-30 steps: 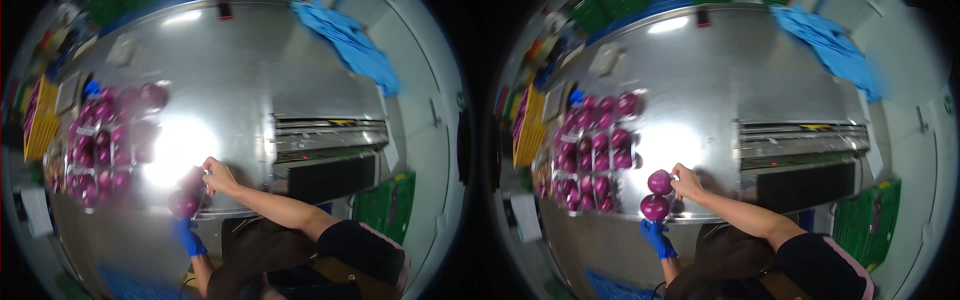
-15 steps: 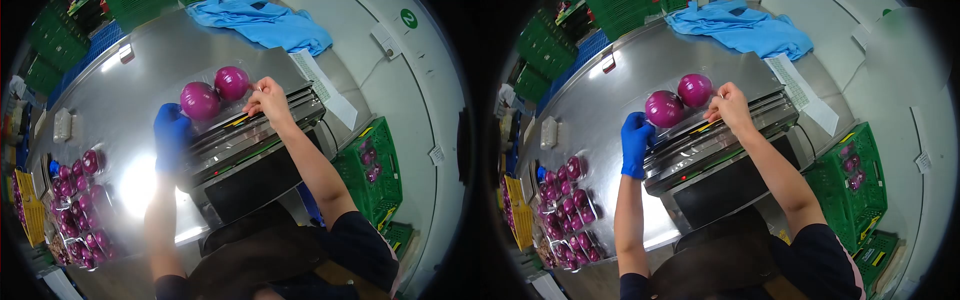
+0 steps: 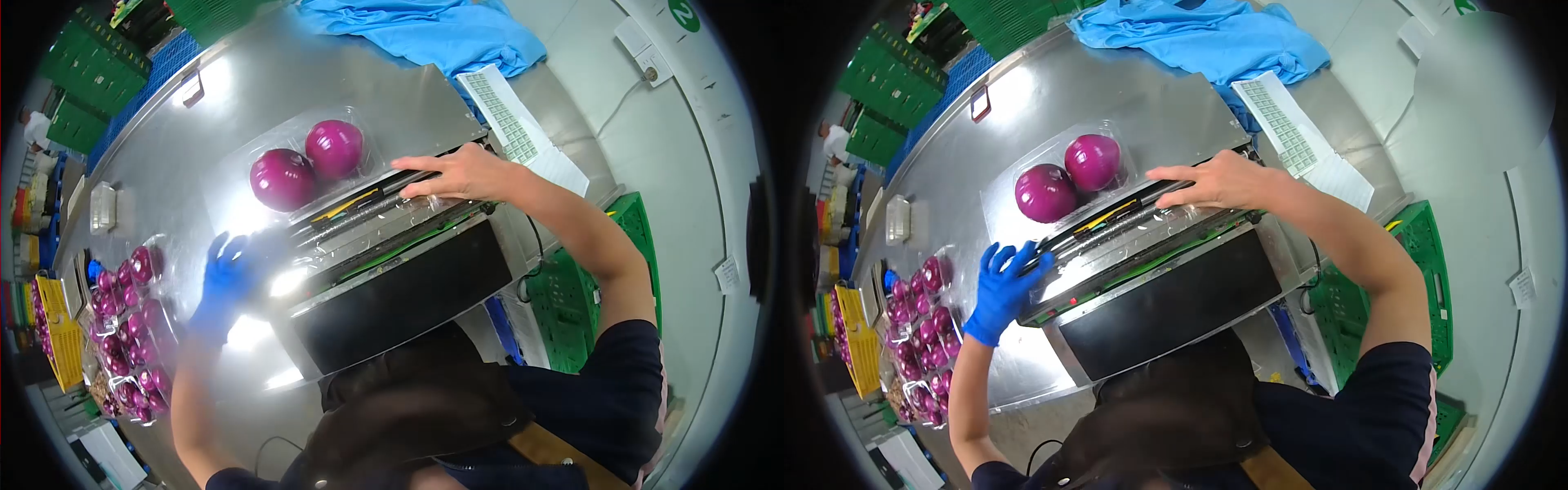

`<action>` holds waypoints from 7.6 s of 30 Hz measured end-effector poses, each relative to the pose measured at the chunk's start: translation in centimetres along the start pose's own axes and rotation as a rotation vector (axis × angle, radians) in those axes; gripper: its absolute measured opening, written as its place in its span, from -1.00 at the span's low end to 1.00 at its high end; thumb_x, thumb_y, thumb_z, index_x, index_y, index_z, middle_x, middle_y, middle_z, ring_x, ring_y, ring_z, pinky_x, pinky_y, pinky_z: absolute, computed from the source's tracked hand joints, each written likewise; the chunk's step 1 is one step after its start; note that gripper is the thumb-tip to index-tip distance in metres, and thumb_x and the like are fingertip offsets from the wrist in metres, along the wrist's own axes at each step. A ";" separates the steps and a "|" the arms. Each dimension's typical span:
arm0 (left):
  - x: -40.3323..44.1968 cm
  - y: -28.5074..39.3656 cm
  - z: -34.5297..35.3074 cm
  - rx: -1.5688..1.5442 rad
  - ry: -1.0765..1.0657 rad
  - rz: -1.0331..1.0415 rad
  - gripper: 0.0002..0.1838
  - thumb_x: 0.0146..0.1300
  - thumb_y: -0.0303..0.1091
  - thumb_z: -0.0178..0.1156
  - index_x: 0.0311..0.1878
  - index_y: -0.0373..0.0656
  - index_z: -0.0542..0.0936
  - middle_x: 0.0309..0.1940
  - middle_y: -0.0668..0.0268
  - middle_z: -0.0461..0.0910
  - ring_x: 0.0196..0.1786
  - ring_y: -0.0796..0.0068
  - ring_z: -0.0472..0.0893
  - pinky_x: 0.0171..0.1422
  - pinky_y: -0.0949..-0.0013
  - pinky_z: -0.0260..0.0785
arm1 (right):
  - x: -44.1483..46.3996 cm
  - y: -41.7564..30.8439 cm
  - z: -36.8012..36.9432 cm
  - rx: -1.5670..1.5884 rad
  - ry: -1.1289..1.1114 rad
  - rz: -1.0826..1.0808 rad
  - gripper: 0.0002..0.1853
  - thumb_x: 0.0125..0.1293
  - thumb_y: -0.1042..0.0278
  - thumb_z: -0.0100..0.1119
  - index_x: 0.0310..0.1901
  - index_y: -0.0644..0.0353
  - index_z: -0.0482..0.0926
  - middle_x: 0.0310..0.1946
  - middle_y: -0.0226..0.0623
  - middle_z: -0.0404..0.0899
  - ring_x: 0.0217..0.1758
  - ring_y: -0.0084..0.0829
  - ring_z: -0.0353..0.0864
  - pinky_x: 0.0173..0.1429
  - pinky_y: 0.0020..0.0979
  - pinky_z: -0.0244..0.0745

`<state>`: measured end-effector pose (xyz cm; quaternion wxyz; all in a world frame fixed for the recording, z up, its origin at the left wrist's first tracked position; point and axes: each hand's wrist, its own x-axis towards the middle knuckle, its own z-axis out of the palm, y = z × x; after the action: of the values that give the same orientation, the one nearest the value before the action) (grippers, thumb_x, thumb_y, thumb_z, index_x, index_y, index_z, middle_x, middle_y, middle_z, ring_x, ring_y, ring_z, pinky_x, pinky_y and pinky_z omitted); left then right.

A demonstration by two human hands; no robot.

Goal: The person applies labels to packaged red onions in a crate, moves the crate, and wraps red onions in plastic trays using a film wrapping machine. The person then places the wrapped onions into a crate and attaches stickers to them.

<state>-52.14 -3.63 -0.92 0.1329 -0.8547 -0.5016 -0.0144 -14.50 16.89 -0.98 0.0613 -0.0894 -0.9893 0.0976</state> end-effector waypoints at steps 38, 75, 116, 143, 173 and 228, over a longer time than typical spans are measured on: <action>-2.8 14.2 1.1 -0.913 0.222 -1.035 -0.77 0.44 -0.34 0.02 -0.19 -0.31 0.57 -0.51 0.43 0.53 -0.48 0.65 0.39 -0.44 0.46 0.25 | -2.4 -16.0 7.1 0.766 0.603 0.913 -0.69 0.37 0.25 0.07 0.02 0.26 0.38 -0.18 -0.04 0.60 -0.26 -0.10 0.65 -0.18 -0.24 0.53; 1.4 26.7 -0.7 -2.292 -0.721 -0.434 -0.74 0.34 -0.33 0.01 -0.01 -0.23 0.53 -0.27 0.24 0.57 -0.25 0.37 0.58 -0.24 0.32 0.45 | -15.5 -21.4 7.1 0.876 -0.176 0.970 -0.62 0.47 0.16 -0.16 0.09 0.25 0.48 -0.05 -0.07 0.58 0.04 -0.15 0.57 0.12 -0.22 0.43; 17.0 33.5 2.6 -2.152 -0.874 -0.635 -0.59 0.41 -0.41 0.03 0.29 -0.25 0.36 0.22 0.17 0.43 0.25 0.33 0.46 0.39 0.28 0.26 | -82.9 -21.4 25.4 -0.126 0.096 2.352 -0.46 0.39 0.16 -0.11 0.34 0.19 0.22 0.32 -0.10 0.28 0.21 -0.15 0.37 0.22 -0.27 0.24; -43.2 -4.9 18.0 -1.280 1.081 -2.083 -0.97 0.04 -0.53 0.15 -0.43 -0.24 0.56 -0.50 0.21 0.56 -0.50 0.30 0.57 -0.47 0.33 0.41 | 31.2 -30.6 11.0 0.878 0.251 0.067 -0.76 0.23 0.53 0.10 -0.05 0.24 0.54 -0.09 -0.24 0.60 -0.14 -0.22 0.63 -0.05 -0.38 0.55; 6.1 -0.4 2.0 -1.296 0.166 -0.848 -0.76 0.12 -0.45 0.17 -0.17 -0.35 0.64 -0.39 0.27 0.64 -0.41 0.58 0.55 -0.29 0.49 0.38 | 11.4 -3.7 2.7 0.713 0.600 0.962 -0.14 0.10 -0.25 0.28 0.15 0.45 0.39 0.02 0.09 0.56 0.03 -0.10 0.60 0.18 -0.24 0.43; -8.6 12.5 3.6 -0.459 0.067 -0.961 -0.61 0.38 -0.28 0.11 -0.52 -0.38 0.59 -0.67 0.33 0.54 -0.60 0.64 0.45 -0.54 0.47 0.29 | -5.1 -13.8 7.3 0.356 0.581 0.907 -0.63 0.29 0.21 0.18 -0.55 0.35 0.59 -0.46 -0.08 0.60 -0.43 -0.08 0.59 -0.33 -0.23 0.47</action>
<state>-46.07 -15.85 -8.40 -0.0631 -0.5348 -0.8160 -0.2102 -12.84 1.32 -5.77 0.2971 -0.5169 -0.7626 0.2508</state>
